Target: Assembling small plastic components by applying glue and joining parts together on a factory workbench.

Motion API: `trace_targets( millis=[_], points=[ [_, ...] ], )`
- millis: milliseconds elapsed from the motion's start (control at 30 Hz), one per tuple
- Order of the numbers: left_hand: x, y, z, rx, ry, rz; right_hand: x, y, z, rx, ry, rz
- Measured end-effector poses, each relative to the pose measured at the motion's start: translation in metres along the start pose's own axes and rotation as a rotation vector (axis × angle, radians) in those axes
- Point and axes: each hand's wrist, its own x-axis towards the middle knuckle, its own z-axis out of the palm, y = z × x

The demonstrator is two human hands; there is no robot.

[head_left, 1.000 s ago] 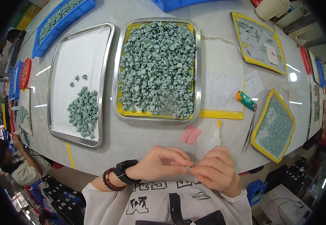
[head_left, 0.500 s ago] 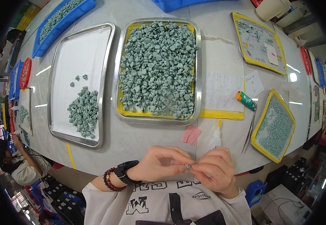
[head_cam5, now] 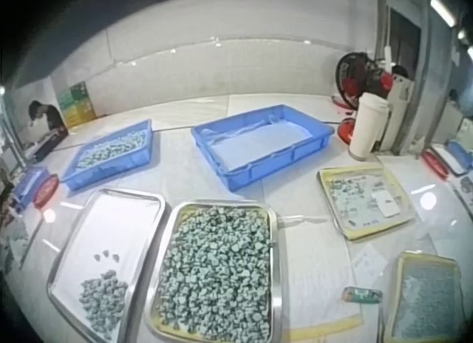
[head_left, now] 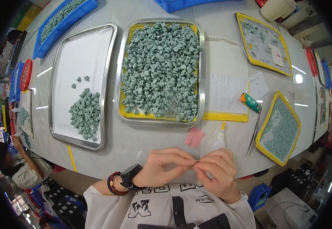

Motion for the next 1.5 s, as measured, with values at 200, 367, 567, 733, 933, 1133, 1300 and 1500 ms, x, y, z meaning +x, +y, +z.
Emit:
trace_targets(
  millis=[200,367,567,733,933,1133,1300,1500],
  points=[
    [0.003,0.004,0.001,0.007,0.015,0.02,-0.002,0.0,0.002,-0.019,0.054,-0.018],
    [0.004,0.007,0.001,-0.067,-0.016,-0.026,-0.001,0.0,-0.001,0.072,0.061,0.019],
    [0.002,0.006,-0.002,-0.12,0.002,-0.055,-0.002,0.001,0.003,0.087,0.049,0.03],
    [0.001,0.007,-0.004,-0.106,0.015,-0.033,0.003,0.002,0.002,0.061,0.035,0.001],
    [-0.016,0.039,-0.048,0.366,0.397,0.1,-0.008,0.023,-0.03,-0.047,0.03,0.054],
    [-0.033,0.052,-0.105,1.071,0.807,0.156,-0.008,0.029,-0.037,-0.406,-0.157,0.186],
    [0.016,0.051,-0.073,1.246,0.532,0.291,-0.006,0.031,-0.025,-0.401,-0.197,0.092],
    [0.036,0.054,-0.084,1.359,0.259,-0.159,-0.016,0.03,-0.024,-0.044,0.038,-0.032]
  ],
)
